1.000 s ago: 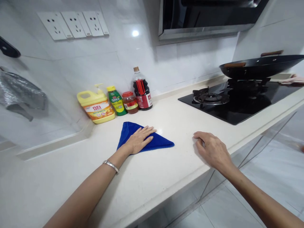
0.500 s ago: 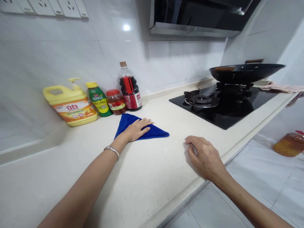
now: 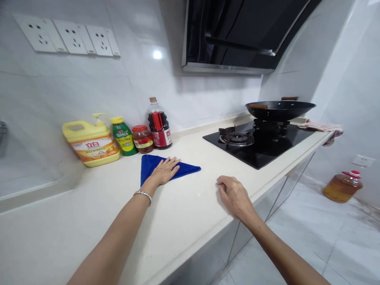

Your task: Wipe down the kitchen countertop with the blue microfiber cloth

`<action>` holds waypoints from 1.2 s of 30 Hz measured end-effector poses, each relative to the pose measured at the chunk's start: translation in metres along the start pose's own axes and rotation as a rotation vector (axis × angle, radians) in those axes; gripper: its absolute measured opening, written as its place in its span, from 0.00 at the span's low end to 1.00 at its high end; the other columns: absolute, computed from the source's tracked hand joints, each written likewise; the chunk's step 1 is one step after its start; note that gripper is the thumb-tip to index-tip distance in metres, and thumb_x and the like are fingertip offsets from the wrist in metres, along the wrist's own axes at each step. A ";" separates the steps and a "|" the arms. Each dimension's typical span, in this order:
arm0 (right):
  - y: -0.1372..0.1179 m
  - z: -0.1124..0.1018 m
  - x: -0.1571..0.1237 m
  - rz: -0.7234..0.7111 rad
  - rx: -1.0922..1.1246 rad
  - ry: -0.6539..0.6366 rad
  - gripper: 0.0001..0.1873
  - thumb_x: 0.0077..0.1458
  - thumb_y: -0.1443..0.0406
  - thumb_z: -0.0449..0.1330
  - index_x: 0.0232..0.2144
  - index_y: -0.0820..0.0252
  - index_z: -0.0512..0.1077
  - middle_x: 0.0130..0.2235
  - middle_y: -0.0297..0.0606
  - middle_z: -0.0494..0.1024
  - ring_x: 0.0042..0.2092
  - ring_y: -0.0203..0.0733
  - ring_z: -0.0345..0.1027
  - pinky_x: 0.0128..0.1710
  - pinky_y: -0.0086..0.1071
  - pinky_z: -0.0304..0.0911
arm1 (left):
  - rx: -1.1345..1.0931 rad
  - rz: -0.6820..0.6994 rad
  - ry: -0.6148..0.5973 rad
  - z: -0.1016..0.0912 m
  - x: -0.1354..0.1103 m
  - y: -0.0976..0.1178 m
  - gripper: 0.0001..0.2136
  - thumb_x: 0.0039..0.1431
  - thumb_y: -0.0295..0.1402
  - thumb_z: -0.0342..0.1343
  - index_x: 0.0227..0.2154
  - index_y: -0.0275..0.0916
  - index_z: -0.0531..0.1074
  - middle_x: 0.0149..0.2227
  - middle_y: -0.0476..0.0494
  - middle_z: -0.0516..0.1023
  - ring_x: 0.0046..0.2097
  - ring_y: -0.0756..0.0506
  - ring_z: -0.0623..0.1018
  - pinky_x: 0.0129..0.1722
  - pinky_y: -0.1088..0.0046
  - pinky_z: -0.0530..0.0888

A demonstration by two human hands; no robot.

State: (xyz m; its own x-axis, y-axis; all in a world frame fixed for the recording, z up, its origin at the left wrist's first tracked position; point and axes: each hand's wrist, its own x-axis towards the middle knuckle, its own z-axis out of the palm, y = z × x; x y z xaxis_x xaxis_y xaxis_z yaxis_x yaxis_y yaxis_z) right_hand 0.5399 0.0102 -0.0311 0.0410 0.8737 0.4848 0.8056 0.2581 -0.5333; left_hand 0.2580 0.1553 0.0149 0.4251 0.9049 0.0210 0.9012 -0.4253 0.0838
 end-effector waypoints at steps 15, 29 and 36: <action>0.013 0.005 0.000 0.017 -0.022 0.053 0.16 0.54 0.66 0.50 0.37 0.52 0.76 0.44 0.34 0.81 0.46 0.46 0.73 0.50 0.37 0.65 | 0.009 -0.073 0.020 -0.002 -0.181 0.026 0.28 0.68 0.50 0.30 0.67 0.50 0.50 0.71 0.52 0.46 0.71 0.42 0.44 0.69 0.52 0.44; 0.026 0.006 0.002 0.021 -0.048 0.057 0.17 0.52 0.62 0.50 0.36 0.52 0.78 0.44 0.34 0.81 0.47 0.47 0.74 0.54 0.40 0.64 | -0.026 -0.169 0.078 0.000 -0.298 0.011 0.26 0.68 0.50 0.34 0.66 0.52 0.54 0.70 0.52 0.49 0.71 0.41 0.47 0.69 0.49 0.47; 0.022 0.003 0.000 0.024 -0.043 0.046 0.17 0.52 0.61 0.50 0.34 0.53 0.78 0.44 0.36 0.81 0.48 0.49 0.74 0.56 0.41 0.63 | -0.034 -0.198 0.080 0.000 -0.325 0.007 0.27 0.68 0.50 0.34 0.67 0.53 0.52 0.70 0.54 0.49 0.71 0.39 0.47 0.69 0.48 0.48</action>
State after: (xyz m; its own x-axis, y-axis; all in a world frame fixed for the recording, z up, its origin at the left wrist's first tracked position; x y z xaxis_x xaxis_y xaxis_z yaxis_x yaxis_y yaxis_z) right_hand 0.5559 0.0172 -0.0443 0.0866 0.8593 0.5041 0.8284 0.2190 -0.5155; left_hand 0.1258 -0.1421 0.0088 0.2306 0.9698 0.0799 0.9625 -0.2394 0.1276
